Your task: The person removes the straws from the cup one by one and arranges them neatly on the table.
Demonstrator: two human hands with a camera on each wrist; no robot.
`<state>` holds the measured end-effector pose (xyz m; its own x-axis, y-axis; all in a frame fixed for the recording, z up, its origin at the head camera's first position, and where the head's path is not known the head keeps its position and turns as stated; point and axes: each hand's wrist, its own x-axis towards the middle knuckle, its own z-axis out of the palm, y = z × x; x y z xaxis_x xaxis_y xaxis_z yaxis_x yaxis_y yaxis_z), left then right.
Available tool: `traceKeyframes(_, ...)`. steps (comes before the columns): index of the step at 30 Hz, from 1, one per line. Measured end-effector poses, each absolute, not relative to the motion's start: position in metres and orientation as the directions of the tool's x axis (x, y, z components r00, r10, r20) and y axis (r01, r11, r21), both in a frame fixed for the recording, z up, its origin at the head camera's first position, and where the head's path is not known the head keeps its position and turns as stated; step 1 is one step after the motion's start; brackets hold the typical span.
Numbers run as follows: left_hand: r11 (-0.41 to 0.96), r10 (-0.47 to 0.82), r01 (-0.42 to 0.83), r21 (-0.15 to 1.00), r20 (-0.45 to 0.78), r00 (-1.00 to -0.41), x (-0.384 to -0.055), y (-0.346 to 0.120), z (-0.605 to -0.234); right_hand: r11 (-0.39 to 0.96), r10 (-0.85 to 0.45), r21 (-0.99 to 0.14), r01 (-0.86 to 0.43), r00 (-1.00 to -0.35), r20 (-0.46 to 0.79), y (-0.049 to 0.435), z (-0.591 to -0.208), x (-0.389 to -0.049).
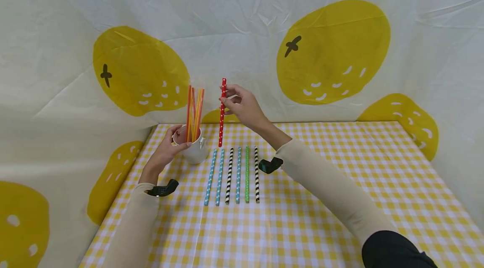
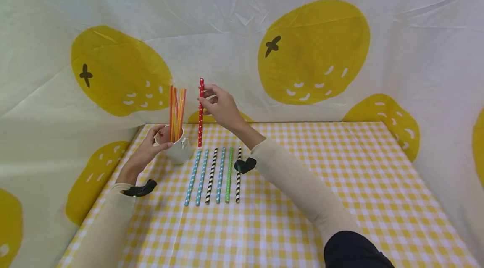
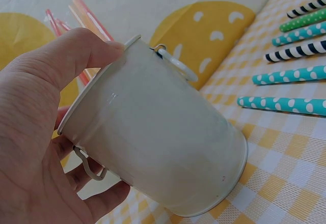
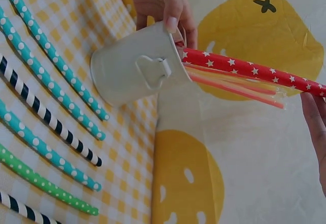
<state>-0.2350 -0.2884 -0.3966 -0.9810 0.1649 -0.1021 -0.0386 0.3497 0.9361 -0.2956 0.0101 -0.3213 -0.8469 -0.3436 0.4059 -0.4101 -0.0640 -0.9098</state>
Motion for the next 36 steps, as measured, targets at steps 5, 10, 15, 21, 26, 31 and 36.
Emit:
traceKeyframes(5, 0.365, 0.164, -0.037, 0.93, -0.103, -0.981, -0.236, -0.29, -0.398, -0.039, -0.34, -0.912, -0.408, -0.853, 0.396, 0.026, -0.323, -0.291)
traceKeyframes(10, 0.372, 0.166, -0.031, 0.928, -0.099, -0.981, -0.235, -0.291, -0.4, -0.035, -0.341, -0.919, -0.393, -0.86, 0.38, 0.04, -0.326, -0.288)
traceKeyframes(15, 0.371, 0.168, -0.029, 0.928, -0.098, -0.981, -0.234, -0.29, -0.4, -0.02, -0.343, -0.912, -0.409, -0.854, 0.391, 0.054, -0.332, -0.282)
traceKeyframes(21, 0.367, 0.172, -0.025, 0.93, -0.094, -0.981, -0.235, -0.29, -0.4, 0.037, -0.353, -0.917, -0.397, -0.864, 0.36, 0.07, -0.34, -0.278)
traceKeyframes(26, 0.36, 0.169, -0.019, 0.933, -0.085, -0.982, -0.242, -0.295, -0.411, 0.079, -0.391, -0.936, -0.343, -0.875, 0.287, 0.081, -0.352, -0.277)
traceKeyframes(31, 0.367, 0.165, 0.001, 0.93, -0.064, -0.984, -0.248, -0.301, -0.424, 0.118, -0.419, -0.959, -0.258, -0.888, 0.188, 0.092, -0.368, -0.277)
traceKeyframes(36, 0.374, 0.173, 0.018, 0.927, -0.05, -0.984, -0.248, -0.301, -0.426, 0.171, -0.455, -0.968, -0.182, -0.886, 0.086, 0.102, -0.391, -0.279)
